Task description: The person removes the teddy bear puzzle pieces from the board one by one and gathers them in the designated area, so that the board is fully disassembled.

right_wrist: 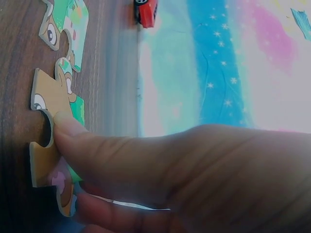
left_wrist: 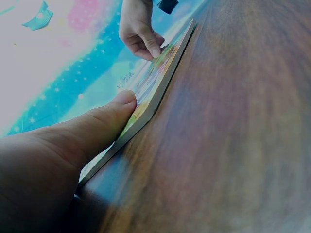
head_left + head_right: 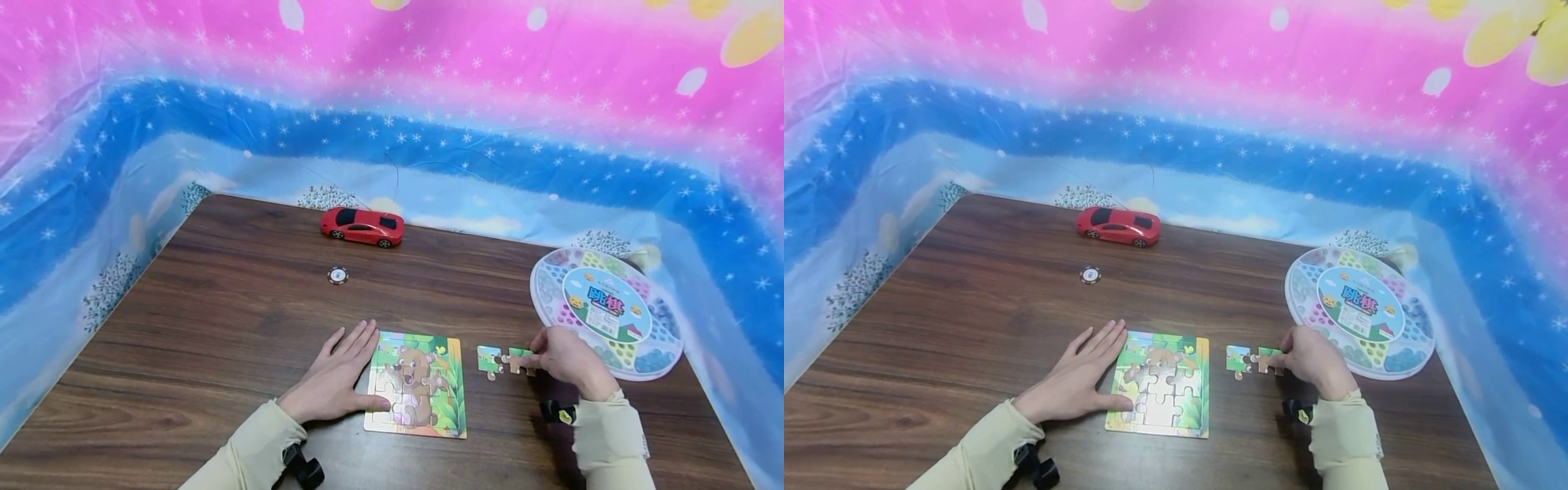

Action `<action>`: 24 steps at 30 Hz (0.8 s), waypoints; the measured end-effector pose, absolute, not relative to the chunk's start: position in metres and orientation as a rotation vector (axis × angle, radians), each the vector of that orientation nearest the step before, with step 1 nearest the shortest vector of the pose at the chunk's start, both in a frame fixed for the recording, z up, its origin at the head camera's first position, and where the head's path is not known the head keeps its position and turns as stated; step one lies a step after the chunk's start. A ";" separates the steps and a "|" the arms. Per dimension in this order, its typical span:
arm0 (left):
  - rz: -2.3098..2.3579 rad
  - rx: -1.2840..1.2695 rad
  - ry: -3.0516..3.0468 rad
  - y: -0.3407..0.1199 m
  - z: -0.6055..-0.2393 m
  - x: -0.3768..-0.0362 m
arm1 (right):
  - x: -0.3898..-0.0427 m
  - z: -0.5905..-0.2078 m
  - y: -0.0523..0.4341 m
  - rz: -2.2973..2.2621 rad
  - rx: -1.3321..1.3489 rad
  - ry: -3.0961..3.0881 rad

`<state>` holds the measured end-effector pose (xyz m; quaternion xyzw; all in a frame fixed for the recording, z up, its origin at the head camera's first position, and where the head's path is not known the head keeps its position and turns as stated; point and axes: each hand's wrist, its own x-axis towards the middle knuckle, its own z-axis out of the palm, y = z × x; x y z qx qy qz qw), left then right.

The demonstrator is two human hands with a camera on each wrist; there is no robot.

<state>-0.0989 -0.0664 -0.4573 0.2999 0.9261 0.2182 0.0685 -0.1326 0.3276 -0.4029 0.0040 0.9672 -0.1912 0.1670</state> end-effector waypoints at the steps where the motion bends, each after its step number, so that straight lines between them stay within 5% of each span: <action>1: 0.663 0.903 2.787 -0.066 -0.457 -0.099 | -0.133 -0.403 0.328 -0.544 0.010 2.752; 24: 0.654 0.897 2.786 -0.066 -0.458 -0.099 | -0.129 -0.394 0.304 -0.675 -0.035 2.853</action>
